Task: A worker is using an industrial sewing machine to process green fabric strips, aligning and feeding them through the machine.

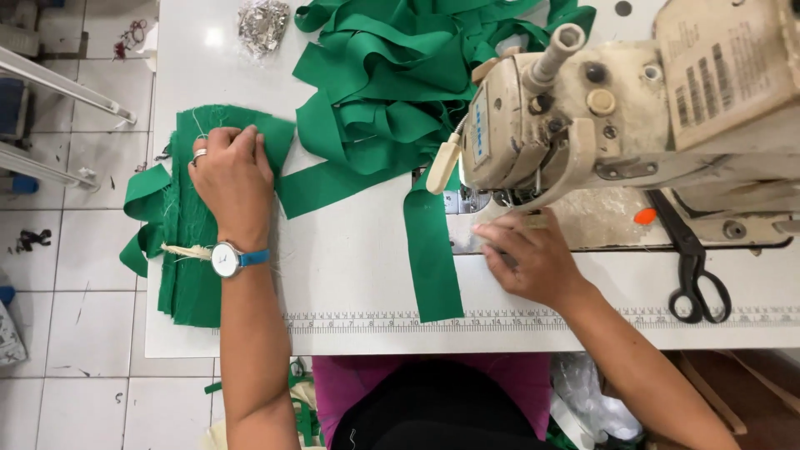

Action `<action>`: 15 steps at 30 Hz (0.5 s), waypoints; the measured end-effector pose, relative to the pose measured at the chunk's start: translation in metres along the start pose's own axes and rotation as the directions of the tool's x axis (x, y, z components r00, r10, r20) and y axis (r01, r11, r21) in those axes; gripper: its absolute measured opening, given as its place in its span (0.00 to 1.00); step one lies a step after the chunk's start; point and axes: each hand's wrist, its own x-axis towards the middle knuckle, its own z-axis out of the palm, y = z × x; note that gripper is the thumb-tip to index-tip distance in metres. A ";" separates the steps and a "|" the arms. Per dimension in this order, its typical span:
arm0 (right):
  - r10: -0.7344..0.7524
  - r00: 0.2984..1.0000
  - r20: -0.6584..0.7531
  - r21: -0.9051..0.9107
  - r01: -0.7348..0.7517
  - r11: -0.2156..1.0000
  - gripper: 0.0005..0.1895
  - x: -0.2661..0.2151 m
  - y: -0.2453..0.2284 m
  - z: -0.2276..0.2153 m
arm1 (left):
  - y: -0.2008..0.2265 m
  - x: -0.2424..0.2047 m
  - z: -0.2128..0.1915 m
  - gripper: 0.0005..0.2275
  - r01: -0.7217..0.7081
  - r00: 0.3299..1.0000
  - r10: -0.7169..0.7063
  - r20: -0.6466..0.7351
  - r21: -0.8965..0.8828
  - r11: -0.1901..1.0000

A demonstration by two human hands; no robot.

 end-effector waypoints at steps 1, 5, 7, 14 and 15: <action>0.006 1.000 -0.002 -0.006 -0.006 1.000 0.12 0.001 -0.011 0.003 | -0.003 -0.004 0.007 0.05 -0.007 1.000 0.007 -0.001 -0.006 1.000; -0.117 0.983 0.142 0.336 0.063 0.940 0.08 0.026 -0.048 0.019 | -0.006 -0.006 0.016 0.09 0.008 0.993 -0.012 0.121 0.031 0.999; -0.145 0.964 0.223 0.438 0.034 0.898 0.11 0.049 -0.056 0.047 | -0.005 -0.005 0.018 0.14 0.015 0.985 -0.019 0.169 0.030 0.999; 0.038 0.987 0.157 0.034 -0.044 0.998 0.33 0.151 -0.029 0.158 | -0.005 -0.012 0.029 0.03 -0.015 1.000 0.015 0.022 0.018 1.000; 0.078 0.991 0.111 -0.059 -0.071 0.996 0.37 0.156 -0.028 0.171 | -0.007 -0.013 0.030 0.04 -0.018 1.000 0.018 -0.013 0.012 1.000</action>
